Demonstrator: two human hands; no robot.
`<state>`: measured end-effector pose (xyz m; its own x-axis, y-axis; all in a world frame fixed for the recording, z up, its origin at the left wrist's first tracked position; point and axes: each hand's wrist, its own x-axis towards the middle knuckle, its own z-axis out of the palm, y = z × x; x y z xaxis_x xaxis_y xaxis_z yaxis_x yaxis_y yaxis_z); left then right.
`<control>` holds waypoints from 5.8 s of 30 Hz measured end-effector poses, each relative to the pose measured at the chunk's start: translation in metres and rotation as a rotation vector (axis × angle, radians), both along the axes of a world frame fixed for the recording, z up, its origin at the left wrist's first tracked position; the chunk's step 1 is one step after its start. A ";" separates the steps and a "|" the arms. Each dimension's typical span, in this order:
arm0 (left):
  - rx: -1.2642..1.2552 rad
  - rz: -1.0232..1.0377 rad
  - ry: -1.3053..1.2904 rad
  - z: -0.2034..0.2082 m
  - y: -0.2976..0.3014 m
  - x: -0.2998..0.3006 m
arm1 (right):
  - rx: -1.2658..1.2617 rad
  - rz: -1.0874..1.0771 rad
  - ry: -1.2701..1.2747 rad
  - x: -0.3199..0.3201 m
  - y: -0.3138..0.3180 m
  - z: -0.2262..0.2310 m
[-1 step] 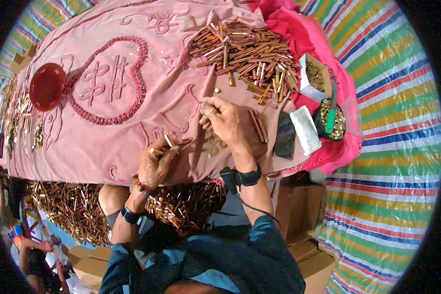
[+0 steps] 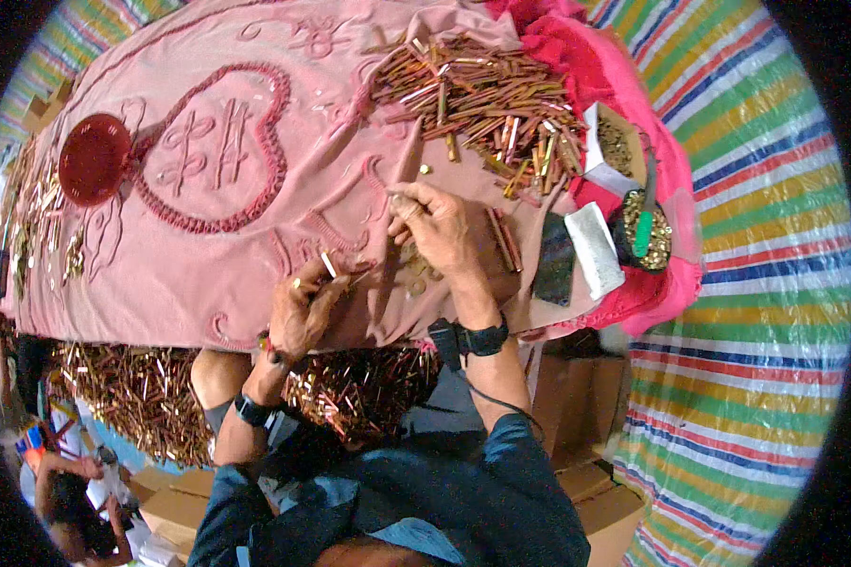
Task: Manually assembling small metal components by fitting pins and washers together on a work surface.
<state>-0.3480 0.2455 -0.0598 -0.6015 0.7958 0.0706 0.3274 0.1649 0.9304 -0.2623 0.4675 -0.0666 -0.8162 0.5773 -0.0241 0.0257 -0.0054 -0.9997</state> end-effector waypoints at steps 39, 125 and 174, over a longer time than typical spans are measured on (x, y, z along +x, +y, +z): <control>-0.006 0.017 -0.162 -0.001 0.001 0.000 | 0.576 0.072 -0.667 0.035 0.013 0.025; 0.048 0.093 0.075 -0.016 -0.002 0.007 | 0.820 -0.470 -0.462 0.012 0.063 -0.011; -0.013 0.128 0.099 -0.006 0.006 0.008 | 0.060 -0.044 0.062 -0.001 -0.014 0.009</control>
<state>-0.3396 0.2515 -0.0656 -0.6886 0.7143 0.1247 0.3932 0.2233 0.8919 -0.2629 0.4536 -0.0579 -0.7887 0.6117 0.0614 -0.0355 0.0544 -0.9979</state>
